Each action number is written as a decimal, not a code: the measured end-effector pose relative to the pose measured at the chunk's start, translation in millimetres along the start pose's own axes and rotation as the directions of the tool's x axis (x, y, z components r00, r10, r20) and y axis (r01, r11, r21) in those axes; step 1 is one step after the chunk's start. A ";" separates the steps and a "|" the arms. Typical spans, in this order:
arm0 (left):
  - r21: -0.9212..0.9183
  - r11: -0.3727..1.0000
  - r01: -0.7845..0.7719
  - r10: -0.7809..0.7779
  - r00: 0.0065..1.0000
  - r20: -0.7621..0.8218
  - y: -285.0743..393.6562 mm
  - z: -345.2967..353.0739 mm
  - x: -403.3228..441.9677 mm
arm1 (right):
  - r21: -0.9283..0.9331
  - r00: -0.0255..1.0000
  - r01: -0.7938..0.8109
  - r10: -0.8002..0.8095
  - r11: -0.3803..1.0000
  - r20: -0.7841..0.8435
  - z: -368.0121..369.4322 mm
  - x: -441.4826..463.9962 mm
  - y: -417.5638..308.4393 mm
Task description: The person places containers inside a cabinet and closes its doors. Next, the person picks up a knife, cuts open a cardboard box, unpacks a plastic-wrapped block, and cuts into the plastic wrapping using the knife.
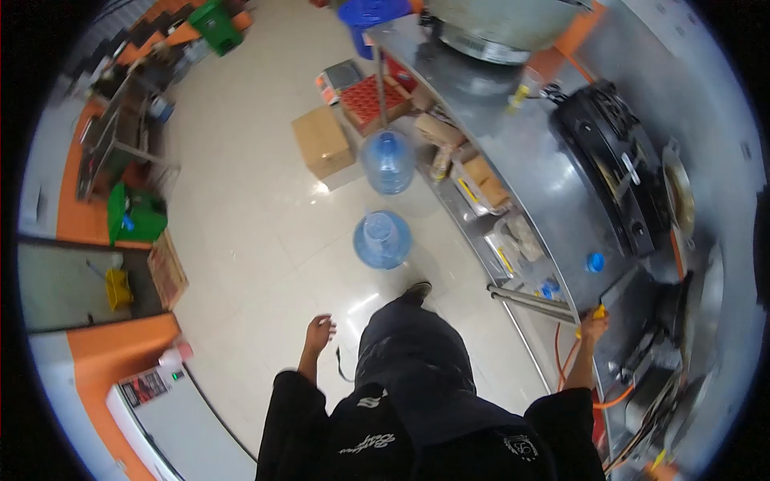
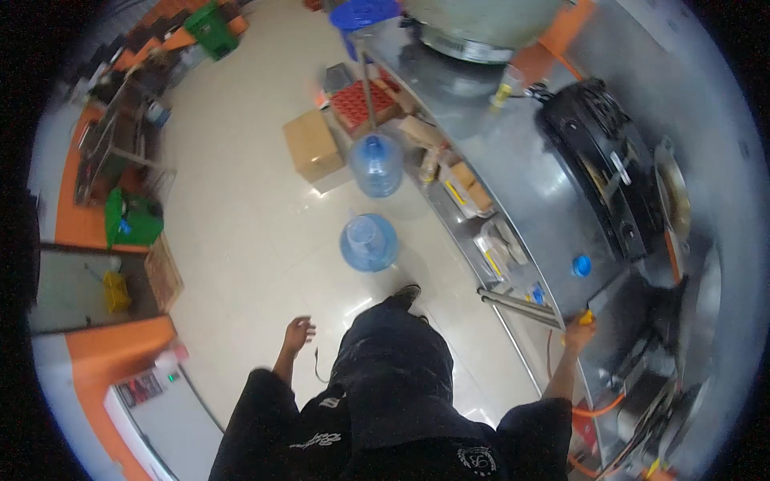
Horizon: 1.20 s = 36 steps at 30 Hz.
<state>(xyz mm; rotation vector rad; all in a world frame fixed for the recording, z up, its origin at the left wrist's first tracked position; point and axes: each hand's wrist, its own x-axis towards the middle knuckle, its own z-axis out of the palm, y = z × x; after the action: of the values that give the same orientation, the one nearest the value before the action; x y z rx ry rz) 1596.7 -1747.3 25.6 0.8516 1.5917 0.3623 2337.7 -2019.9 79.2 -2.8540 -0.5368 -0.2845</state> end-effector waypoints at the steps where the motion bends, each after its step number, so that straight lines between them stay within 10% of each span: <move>1: -0.035 0.997 0.073 -0.075 0.995 -0.062 -32.7 -16.9 -18.4 | 0.050 0.995 0.055 -0.051 0.997 -0.083 15.0 13.8 15.7; 4: -0.100 0.935 0.339 -0.353 0.909 -0.221 -134.4 -50.5 -86.3 | 0.581 0.957 -0.215 0.050 0.785 0.287 47.7 42.1 62.8; 6: 0.344 0.822 0.453 -0.520 0.844 0.132 -304.9 -110.7 -87.7 | 0.732 0.830 -0.450 -0.062 0.511 0.554 -29.3 14.0 14.0; 8: -0.160 0.629 0.761 -0.707 0.645 0.290 -307.3 -102.1 -152.0 | 0.645 0.686 -0.683 -0.002 0.342 0.727 -31.0 3.6 30.7; 9: 0.388 0.879 0.278 -0.417 0.843 0.340 -333.2 -100.6 -166.1 | 0.530 0.584 -0.804 0.190 0.270 0.789 -37.2 -18.2 17.1; 10: 0.698 0.611 -0.373 -0.128 0.824 0.552 -350.4 -98.6 -170.3 | 0.621 0.678 -0.732 0.202 0.280 0.707 -39.1 -47.0 6.8; 11: 0.801 0.582 -0.139 -0.357 0.842 0.405 -331.8 -92.9 -183.7 | 0.703 0.761 -0.648 0.210 0.293 0.613 -35.2 -82.7 4.8; 14: 0.334 0.881 0.334 -0.441 0.836 0.327 -307.0 -141.2 -157.7 | 0.848 0.848 -0.514 0.224 0.126 0.481 -7.9 -209.2 16.3; 15: 0.126 0.878 0.462 -0.477 0.822 0.312 -299.7 -163.9 -144.1 | 0.832 0.961 -0.269 0.196 0.486 0.196 -23.8 -264.9 -39.9; 17: -0.296 0.717 0.631 -0.558 0.774 0.300 -285.1 -241.9 -100.6 | 0.683 0.912 -0.411 0.273 0.604 0.307 -31.0 -379.1 -139.2; 18: -0.490 0.559 0.669 -0.607 0.732 0.309 -277.5 -267.7 -99.0 | 0.801 0.908 -0.417 0.245 0.429 0.341 -41.1 -411.0 -203.1; 19: -0.284 0.605 0.744 -0.761 0.645 0.069 -248.6 -293.7 -61.1 | 0.779 0.908 -0.393 0.074 0.489 0.412 -31.0 -431.1 -232.5; 21: -0.123 0.830 0.544 -0.558 0.807 -0.193 -202.1 -358.0 -10.1 | 0.688 0.783 -0.521 -0.038 0.506 0.621 -19.0 -453.8 -312.9; 27: -0.005 0.975 0.222 -0.213 0.931 -0.297 28.8 -452.6 152.9 | 0.546 0.498 -0.546 -0.277 0.636 0.821 13.3 -437.7 -542.6; 36: 0.554 0.793 -0.253 0.153 0.963 0.220 196.2 -418.4 389.8 | 0.356 0.354 -0.670 -0.141 0.652 0.925 195.2 -411.0 -759.4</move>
<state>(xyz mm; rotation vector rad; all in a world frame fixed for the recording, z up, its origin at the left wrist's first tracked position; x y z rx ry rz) 1263.7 -1246.2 -33.3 1.4942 1.4687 -0.0623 1704.3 -1418.1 -63.8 -1.9389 -0.1408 1.3928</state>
